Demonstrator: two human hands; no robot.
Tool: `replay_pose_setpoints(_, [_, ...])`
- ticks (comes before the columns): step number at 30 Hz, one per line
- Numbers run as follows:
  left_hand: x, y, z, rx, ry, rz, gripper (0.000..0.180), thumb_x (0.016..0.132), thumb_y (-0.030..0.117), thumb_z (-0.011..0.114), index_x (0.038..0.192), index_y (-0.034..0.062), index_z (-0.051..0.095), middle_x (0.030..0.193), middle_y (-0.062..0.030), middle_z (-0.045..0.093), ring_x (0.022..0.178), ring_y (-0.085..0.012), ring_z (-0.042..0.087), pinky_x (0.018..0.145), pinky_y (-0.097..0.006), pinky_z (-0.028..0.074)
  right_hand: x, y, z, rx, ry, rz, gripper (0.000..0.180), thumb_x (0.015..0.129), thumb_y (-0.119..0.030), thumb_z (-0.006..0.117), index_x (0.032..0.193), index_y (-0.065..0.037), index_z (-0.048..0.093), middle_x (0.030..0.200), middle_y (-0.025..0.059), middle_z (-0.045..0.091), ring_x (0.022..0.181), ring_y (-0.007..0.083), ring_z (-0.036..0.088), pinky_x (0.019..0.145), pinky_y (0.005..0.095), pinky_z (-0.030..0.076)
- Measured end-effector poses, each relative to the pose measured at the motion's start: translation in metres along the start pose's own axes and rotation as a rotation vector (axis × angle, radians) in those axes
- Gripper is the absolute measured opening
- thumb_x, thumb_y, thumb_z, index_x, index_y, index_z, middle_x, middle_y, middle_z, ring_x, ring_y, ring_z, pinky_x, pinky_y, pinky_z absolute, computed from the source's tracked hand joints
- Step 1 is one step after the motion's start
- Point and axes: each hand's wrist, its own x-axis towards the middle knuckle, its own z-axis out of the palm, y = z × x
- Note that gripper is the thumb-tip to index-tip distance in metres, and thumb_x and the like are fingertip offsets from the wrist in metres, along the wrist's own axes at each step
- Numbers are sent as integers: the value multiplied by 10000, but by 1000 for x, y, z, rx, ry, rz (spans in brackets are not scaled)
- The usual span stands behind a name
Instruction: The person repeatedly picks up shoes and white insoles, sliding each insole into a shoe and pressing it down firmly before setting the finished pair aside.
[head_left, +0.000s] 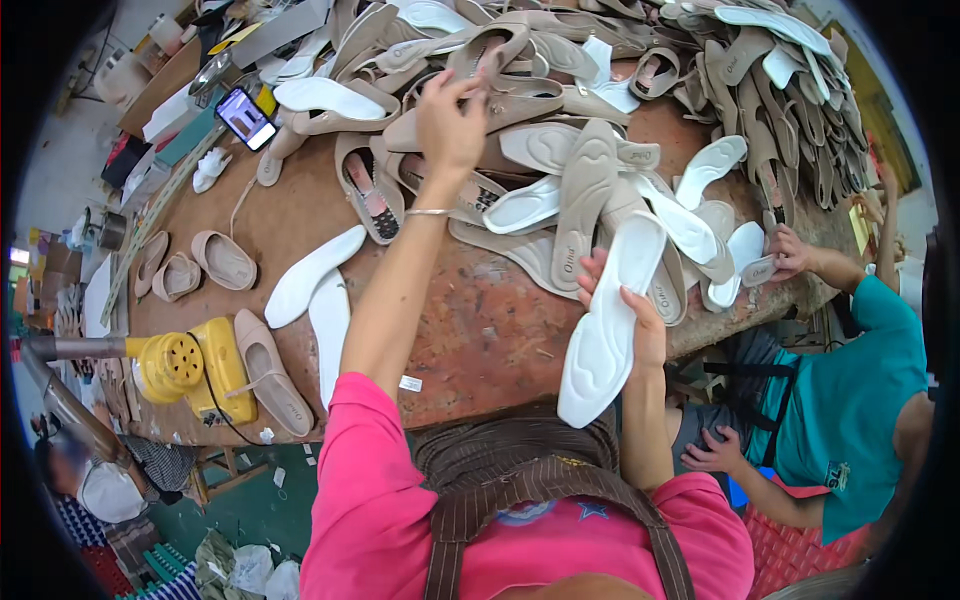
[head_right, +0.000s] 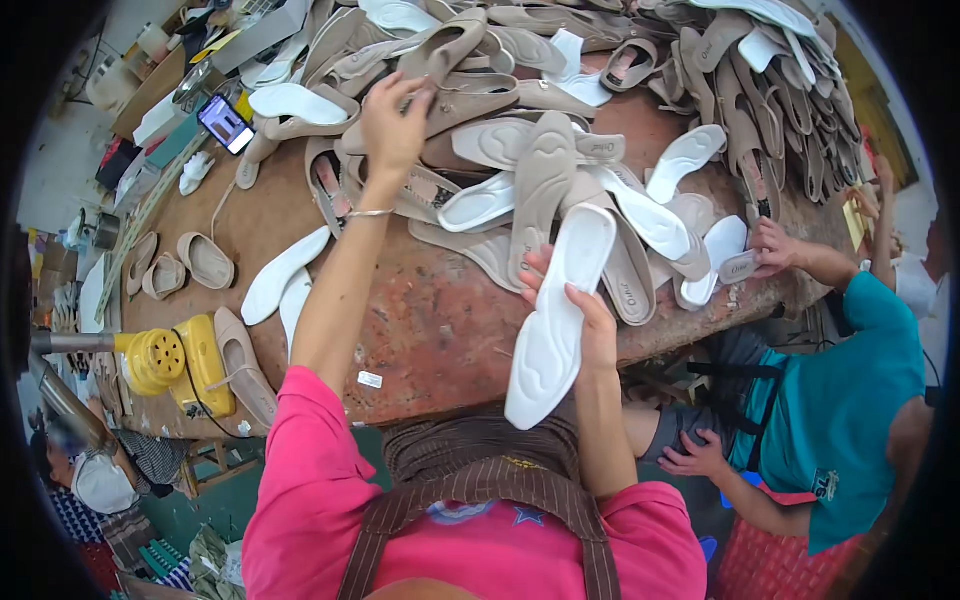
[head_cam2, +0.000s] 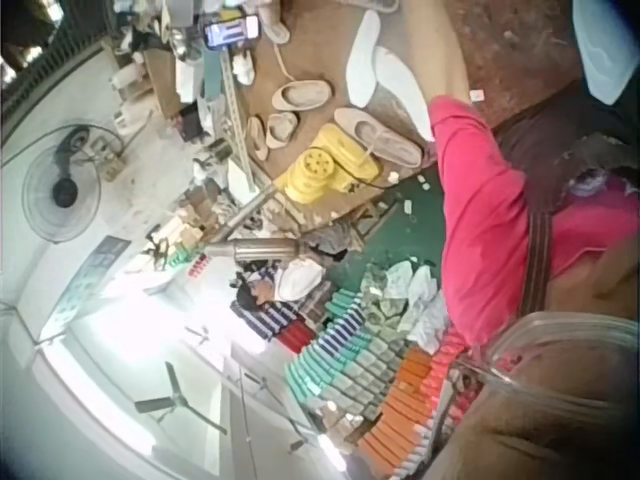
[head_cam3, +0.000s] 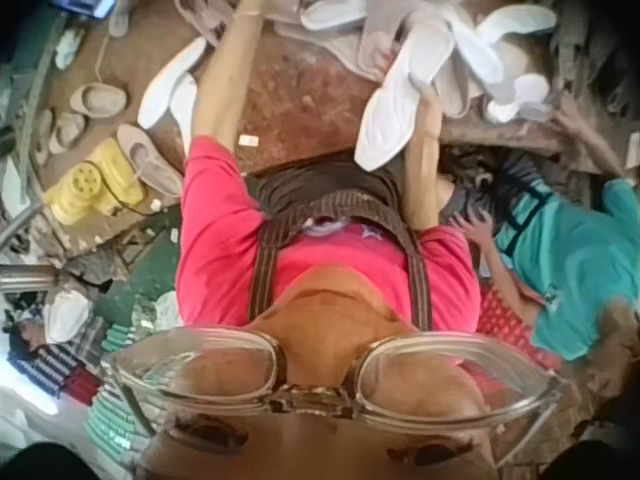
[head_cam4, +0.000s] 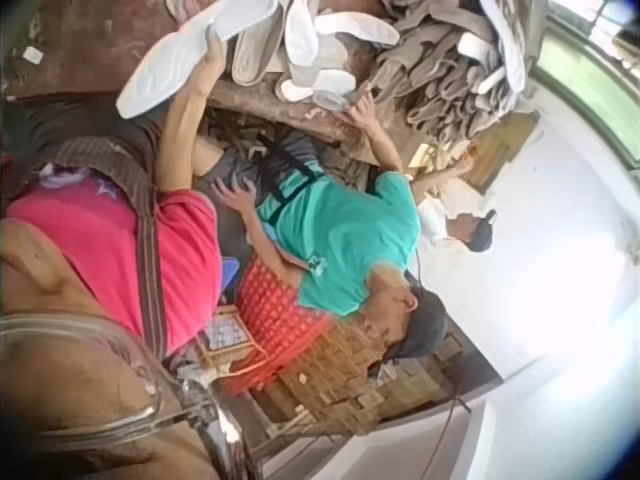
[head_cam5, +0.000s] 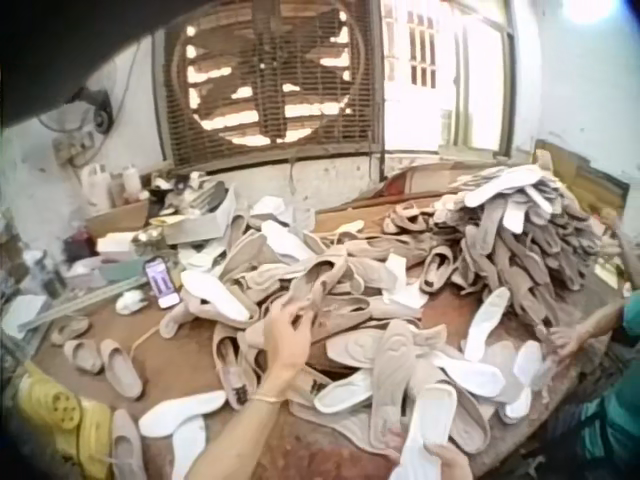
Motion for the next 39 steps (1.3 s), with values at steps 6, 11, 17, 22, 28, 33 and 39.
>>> replay_pose_setpoints(6, [-107, 51, -114, -179, -161, -116, 203, 808, -11, 659, 983, 56, 739, 1192, -127, 652, 1146, -317, 591, 979, -380, 463, -2, -26, -30, 165, -31, -146, 697, 1021, -563, 321, 1494, -52, 296, 1381, 241, 492, 920, 229, 594, 726, 363, 540])
replay_pose_setpoints(11, [-246, 49, -187, 12, -498, -163, 199, 743, -20, 706, 907, 87, 740, 1276, -125, 618, 1253, -342, 526, 1047, -446, 423, 1, -35, -6, -688, -69, -235, 690, 1023, -505, 375, 1432, 50, 410, 1331, 178, 556, 902, 168, 539, 810, 302, 459])
replay_pose_setpoints(17, [-323, 58, -176, 235, -57, -472, 336, 803, 23, 735, 1131, 22, 665, 1317, -182, 531, 1176, -305, 553, 934, -392, 505, 3, 47, 41, -1555, -789, -671, 360, 728, -166, 757, 1073, -69, 728, 1151, 127, 631, 1062, 313, 585, 938, 415, 465])
replay_pose_setpoints(22, [-333, 57, -164, 60, 66, -839, 572, 814, 81, 791, 1321, -31, 550, 982, -78, 492, 748, -109, 605, 589, -231, 543, 7, 119, 55, -1448, -880, -600, 297, 708, -134, 759, 997, -66, 746, 1126, 92, 652, 1057, 289, 601, 929, 417, 478])
replay_pose_setpoints(28, [-340, 44, -162, -88, 145, -835, 487, 812, 77, 792, 1245, -46, 607, 967, -69, 514, 724, -96, 603, 520, -218, 519, 10, 151, 63, -1342, -885, -496, 269, 732, -152, 761, 985, -63, 755, 1115, 101, 672, 1052, 295, 622, 917, 400, 505])
replay_pose_setpoints(33, [-335, 37, -162, -168, 209, -915, 416, 817, 85, 791, 1184, -42, 642, 952, -58, 539, 691, -89, 605, 508, -208, 498, 12, 159, 71, -1372, -920, -459, 261, 738, -155, 762, 980, -58, 755, 1107, 118, 674, 1033, 297, 630, 907, 396, 508])
replay_pose_setpoints(39, [-337, 32, -164, -193, 214, -940, 386, 813, 101, 799, 1144, -36, 654, 944, -68, 561, 637, -81, 601, 537, -214, 487, 13, 145, 70, -1432, -904, -461, 262, 734, -139, 765, 978, -47, 749, 1084, 138, 672, 986, 297, 638, 889, 404, 506])
